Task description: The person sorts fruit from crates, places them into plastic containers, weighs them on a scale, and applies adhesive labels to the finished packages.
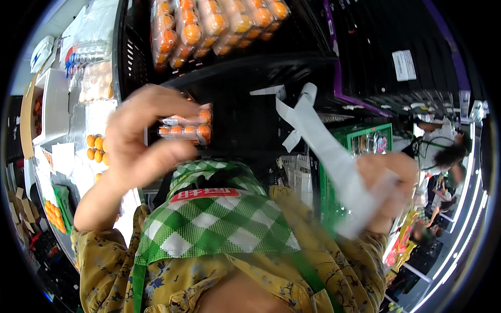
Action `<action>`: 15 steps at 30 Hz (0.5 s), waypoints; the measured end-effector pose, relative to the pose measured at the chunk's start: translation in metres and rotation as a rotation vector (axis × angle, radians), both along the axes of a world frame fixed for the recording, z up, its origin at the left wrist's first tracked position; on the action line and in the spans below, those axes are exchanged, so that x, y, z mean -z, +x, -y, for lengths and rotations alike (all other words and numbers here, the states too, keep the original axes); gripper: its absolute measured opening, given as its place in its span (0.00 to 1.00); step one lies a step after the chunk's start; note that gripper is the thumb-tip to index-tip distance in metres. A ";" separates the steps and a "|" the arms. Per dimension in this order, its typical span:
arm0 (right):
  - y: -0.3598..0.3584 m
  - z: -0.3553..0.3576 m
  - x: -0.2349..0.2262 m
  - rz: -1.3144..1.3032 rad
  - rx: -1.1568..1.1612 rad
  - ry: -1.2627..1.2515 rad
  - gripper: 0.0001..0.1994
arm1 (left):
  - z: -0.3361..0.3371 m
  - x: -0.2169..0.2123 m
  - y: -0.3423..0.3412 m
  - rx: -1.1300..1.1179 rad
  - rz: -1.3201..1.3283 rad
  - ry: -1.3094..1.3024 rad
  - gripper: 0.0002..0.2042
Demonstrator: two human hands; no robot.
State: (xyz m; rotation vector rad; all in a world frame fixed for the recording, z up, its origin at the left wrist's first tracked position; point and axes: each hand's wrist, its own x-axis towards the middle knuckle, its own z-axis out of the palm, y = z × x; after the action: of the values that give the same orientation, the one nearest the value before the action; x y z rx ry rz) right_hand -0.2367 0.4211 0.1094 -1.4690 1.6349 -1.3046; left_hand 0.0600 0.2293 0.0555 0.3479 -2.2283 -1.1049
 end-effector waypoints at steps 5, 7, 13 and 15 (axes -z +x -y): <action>0.082 0.033 0.043 -0.136 0.011 -0.188 0.09 | -0.062 0.007 -0.055 0.090 -0.175 0.602 0.21; 0.083 0.023 0.056 -0.120 -0.008 -0.156 0.11 | -0.045 0.007 -0.050 0.235 -0.036 0.379 0.17; -0.032 -0.102 -0.010 0.231 0.829 -0.550 0.12 | 0.025 0.012 0.035 -0.145 -0.161 0.390 0.26; -0.043 -0.187 -0.105 0.930 0.288 -0.634 0.15 | 0.035 0.016 0.053 0.014 -0.180 0.365 0.24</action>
State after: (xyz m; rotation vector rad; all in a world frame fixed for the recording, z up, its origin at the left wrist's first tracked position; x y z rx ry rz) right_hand -0.2797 0.6079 0.2147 -0.6661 0.8408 -2.3421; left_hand 0.1131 0.1944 0.0394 0.3675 -1.8720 -1.4919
